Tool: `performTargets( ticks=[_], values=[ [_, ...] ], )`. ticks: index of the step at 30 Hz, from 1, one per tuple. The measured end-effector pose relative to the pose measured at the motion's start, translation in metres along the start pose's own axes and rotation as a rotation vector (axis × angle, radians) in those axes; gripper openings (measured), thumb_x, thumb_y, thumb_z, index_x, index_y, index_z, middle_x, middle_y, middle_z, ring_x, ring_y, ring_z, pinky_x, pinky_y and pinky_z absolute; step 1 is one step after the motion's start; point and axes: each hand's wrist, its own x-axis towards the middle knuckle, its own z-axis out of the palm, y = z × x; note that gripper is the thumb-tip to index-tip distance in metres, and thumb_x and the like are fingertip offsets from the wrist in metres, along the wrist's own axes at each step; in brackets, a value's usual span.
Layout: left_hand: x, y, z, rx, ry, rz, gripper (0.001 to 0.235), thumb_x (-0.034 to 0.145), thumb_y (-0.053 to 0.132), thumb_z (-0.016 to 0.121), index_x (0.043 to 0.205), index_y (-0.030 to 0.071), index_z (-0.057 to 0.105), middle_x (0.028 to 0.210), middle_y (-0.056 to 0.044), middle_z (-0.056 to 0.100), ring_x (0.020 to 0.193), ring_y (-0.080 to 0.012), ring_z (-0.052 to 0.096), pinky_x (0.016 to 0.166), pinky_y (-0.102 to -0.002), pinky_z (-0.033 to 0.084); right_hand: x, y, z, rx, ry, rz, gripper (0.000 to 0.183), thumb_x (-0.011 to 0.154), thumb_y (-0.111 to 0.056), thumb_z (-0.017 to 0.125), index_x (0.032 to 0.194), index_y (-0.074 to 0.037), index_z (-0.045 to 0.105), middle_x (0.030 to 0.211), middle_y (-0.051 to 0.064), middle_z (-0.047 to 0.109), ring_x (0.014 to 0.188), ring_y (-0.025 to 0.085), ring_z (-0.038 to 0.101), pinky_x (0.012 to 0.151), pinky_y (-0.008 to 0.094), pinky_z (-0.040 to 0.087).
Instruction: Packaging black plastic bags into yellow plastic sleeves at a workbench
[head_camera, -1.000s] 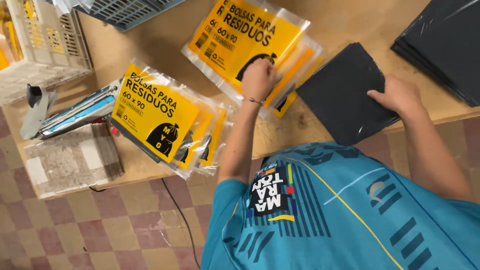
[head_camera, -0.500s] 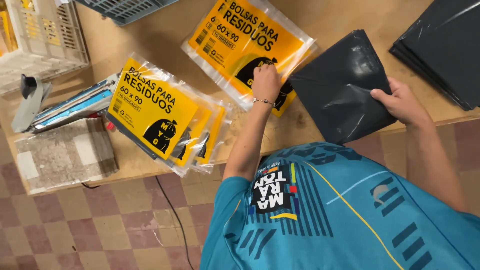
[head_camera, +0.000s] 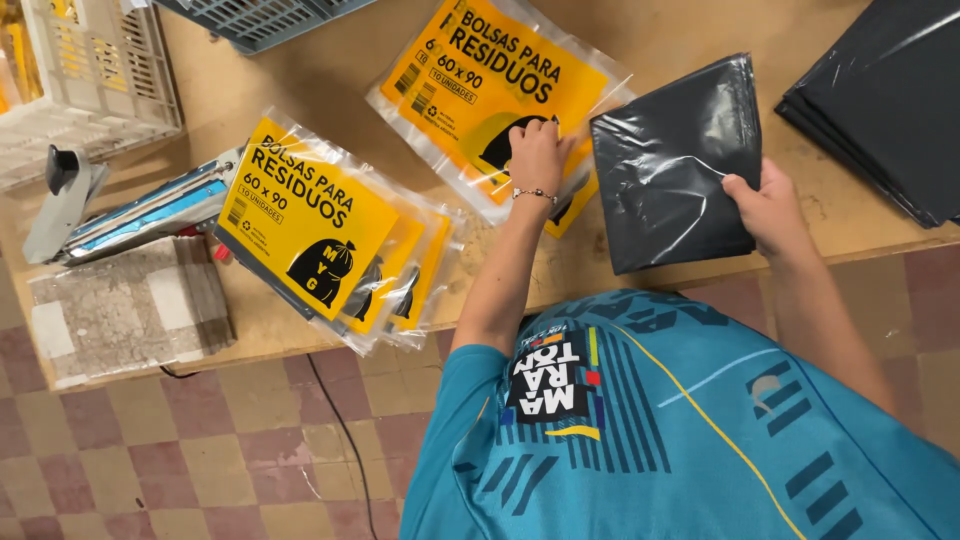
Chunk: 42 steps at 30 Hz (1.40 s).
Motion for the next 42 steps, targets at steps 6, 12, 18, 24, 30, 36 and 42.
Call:
performTargets(
  ticks=[6,12,18,24,30,36,42],
  values=[
    [-0.007,0.010,-0.005,0.056,0.284,0.014,0.030,0.096,0.030,0.060,0.076,0.009,0.070,0.083,-0.006,0.060,0.086,-0.0363,0.049,0.055,-0.046,0.047,0.001,0.007,0.010,0.074,0.046,-0.041,0.031,0.100,-0.010,0.056,0.131,-0.009,0.058,0.126,0.004,0.066,0.112,0.013,0.063,0.096,0.028,0.053],
    [-0.007,0.024,-0.024,-0.058,0.003,-0.227,0.015,0.092,0.020,0.058,0.081,0.011,0.063,0.094,-0.005,0.056,0.097,-0.0338,0.045,0.044,-0.042,0.048,-0.001,0.011,-0.017,-0.083,-0.024,-0.072,0.037,0.100,-0.015,0.061,0.135,-0.004,0.060,0.126,0.007,0.065,0.107,0.016,0.061,0.085,0.032,0.052],
    [-0.004,0.033,-0.038,-0.074,-0.090,-0.268,0.027,0.092,0.037,0.071,0.081,0.014,0.061,0.104,-0.005,0.058,0.104,-0.0340,0.045,0.055,-0.044,0.052,0.007,0.013,-0.008,0.035,-0.078,-0.103,0.037,0.102,-0.017,0.061,0.138,-0.007,0.058,0.128,0.005,0.065,0.108,0.012,0.061,0.089,0.028,0.053],
    [-0.009,0.024,-0.022,-0.126,0.059,-0.279,0.019,0.096,0.031,0.057,0.092,0.015,0.064,0.097,-0.002,0.061,0.103,-0.0322,0.048,0.053,-0.044,0.051,0.017,0.022,0.019,0.056,0.015,-0.012,0.031,0.101,-0.011,0.057,0.132,-0.009,0.057,0.126,0.005,0.066,0.110,0.014,0.063,0.091,0.028,0.053],
    [-0.011,-0.001,0.004,0.011,0.317,0.005,0.021,0.084,0.023,0.073,0.093,0.017,0.055,0.106,-0.002,0.063,0.125,-0.0296,0.059,0.100,-0.047,0.056,0.042,0.050,0.050,0.091,-0.207,-0.065,0.021,0.100,-0.015,0.073,0.120,-0.014,0.065,0.094,0.003,0.065,0.082,0.012,0.066,0.065,0.030,0.057],
    [-0.018,-0.016,0.000,-0.237,0.200,0.202,0.006,0.097,0.011,0.062,0.097,0.012,0.057,0.112,-0.006,0.067,0.126,-0.0287,0.060,0.107,-0.042,0.051,0.059,0.040,0.097,-0.010,-0.510,-0.112,0.042,0.100,-0.014,0.067,0.142,-0.009,0.059,0.133,0.014,0.064,0.121,0.024,0.059,0.104,0.046,0.048],
    [-0.052,-0.029,-0.052,-0.066,0.334,0.456,0.005,0.096,0.012,0.065,0.101,0.011,0.063,0.120,-0.008,0.067,0.126,-0.0314,0.061,0.102,-0.050,0.050,0.163,0.071,0.124,-0.069,-0.384,-0.227,0.042,0.106,-0.029,0.074,0.127,-0.004,0.048,0.104,0.011,0.067,0.082,0.020,0.067,0.063,0.032,0.057]
  ],
)
